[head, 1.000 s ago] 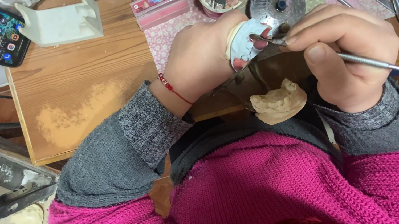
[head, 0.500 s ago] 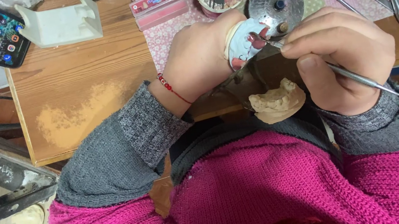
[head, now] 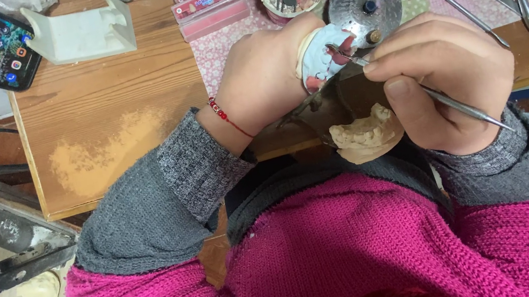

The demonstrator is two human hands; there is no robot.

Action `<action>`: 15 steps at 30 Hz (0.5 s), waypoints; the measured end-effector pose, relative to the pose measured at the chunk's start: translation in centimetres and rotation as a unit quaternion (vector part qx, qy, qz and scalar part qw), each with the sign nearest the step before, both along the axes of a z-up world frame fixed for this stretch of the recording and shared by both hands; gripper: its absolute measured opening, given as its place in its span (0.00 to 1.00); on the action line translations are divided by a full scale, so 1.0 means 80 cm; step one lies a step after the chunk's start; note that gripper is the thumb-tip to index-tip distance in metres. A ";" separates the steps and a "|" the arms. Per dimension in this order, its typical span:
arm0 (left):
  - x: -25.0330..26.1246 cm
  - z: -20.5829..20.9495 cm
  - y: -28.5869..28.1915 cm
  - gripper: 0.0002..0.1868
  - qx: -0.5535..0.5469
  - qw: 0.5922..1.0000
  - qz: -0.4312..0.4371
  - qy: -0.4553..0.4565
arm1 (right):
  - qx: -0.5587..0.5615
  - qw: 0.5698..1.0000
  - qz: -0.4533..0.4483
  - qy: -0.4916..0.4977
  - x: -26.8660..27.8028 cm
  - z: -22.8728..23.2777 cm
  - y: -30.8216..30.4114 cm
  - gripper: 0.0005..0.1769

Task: Repairing and shaping a dental prosthetic on a model using a specialized sculpting tool.

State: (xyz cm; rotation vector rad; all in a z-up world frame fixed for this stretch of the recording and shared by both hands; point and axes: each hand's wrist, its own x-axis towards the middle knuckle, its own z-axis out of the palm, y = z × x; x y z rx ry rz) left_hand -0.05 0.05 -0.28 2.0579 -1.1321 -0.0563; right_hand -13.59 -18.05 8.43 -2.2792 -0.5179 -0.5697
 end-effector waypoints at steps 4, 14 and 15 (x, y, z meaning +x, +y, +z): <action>0.001 -0.001 0.000 0.21 0.002 1.000 0.001 -0.009 | 0.010 1.000 0.006 0.004 0.001 -0.002 -0.002 0.06; -0.001 -0.003 0.001 0.22 -0.013 1.000 -0.010 -0.019 | 0.224 0.970 -0.080 -0.045 0.026 -0.083 -0.083 0.09; -0.001 -0.002 0.001 0.23 -0.032 0.999 -0.008 -0.026 | 0.279 0.958 -0.065 -0.016 0.033 -0.089 -0.095 0.10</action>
